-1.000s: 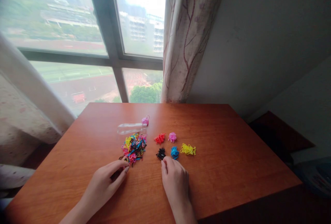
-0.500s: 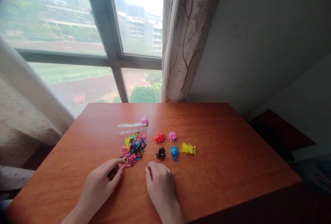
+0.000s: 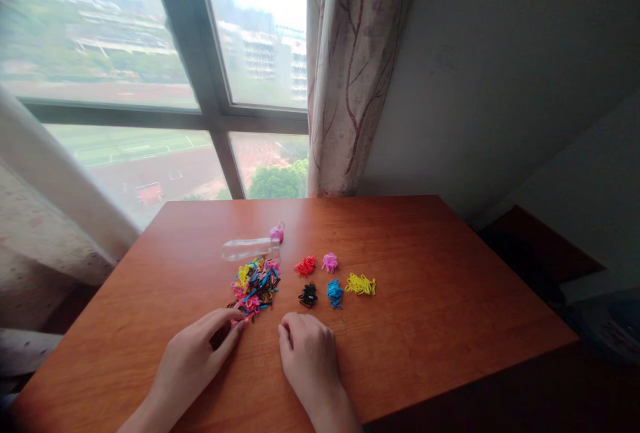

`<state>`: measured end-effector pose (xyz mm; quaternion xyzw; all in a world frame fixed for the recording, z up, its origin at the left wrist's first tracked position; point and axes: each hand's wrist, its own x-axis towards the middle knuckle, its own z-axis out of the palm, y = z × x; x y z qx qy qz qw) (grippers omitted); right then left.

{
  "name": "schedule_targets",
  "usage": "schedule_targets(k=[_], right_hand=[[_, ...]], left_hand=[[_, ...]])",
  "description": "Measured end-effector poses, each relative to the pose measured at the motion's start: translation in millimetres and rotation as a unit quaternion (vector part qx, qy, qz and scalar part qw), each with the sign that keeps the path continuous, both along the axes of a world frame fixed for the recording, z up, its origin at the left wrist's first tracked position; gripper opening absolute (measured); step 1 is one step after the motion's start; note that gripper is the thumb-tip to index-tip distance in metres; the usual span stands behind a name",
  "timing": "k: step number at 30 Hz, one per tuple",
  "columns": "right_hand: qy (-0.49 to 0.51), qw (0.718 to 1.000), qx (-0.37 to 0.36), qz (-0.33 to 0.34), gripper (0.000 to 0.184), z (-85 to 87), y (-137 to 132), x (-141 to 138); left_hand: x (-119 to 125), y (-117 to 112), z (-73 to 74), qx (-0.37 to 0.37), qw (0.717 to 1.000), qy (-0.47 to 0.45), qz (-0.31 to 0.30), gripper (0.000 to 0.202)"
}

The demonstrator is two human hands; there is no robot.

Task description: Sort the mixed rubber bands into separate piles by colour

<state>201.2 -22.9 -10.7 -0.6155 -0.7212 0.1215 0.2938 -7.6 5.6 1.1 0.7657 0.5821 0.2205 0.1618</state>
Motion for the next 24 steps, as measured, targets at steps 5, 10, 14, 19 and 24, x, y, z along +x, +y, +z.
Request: schedule_targets(k=[5, 10, 14, 19, 24], right_hand=[[0.003, 1.0, 0.001, 0.001, 0.016, -1.0, 1, 0], [0.009, 1.0, 0.001, 0.003, 0.016, -1.6, 1, -1], [0.008, 1.0, -0.001, 0.004, 0.016, -0.2, 1, 0], [0.0, 1.0, 0.001, 0.003, 0.015, 1.2, 1, 0], [-0.01, 1.0, 0.001, 0.002, 0.013, 1.6, 0, 0]], left_hand=[[0, 0, -0.4, -0.013, 1.0, -0.005, -0.001, 0.019], [0, 1, 0.6, -0.019, 1.0, -0.007, -0.004, 0.016], [-1, 0, -0.3, -0.011, 0.999, -0.026, -0.02, 0.015], [7, 7, 7.8, 0.02, 0.997, -0.047, -0.061, 0.018], [40, 37, 39.0, 0.035, 0.995, 0.002, -0.096, 0.017]])
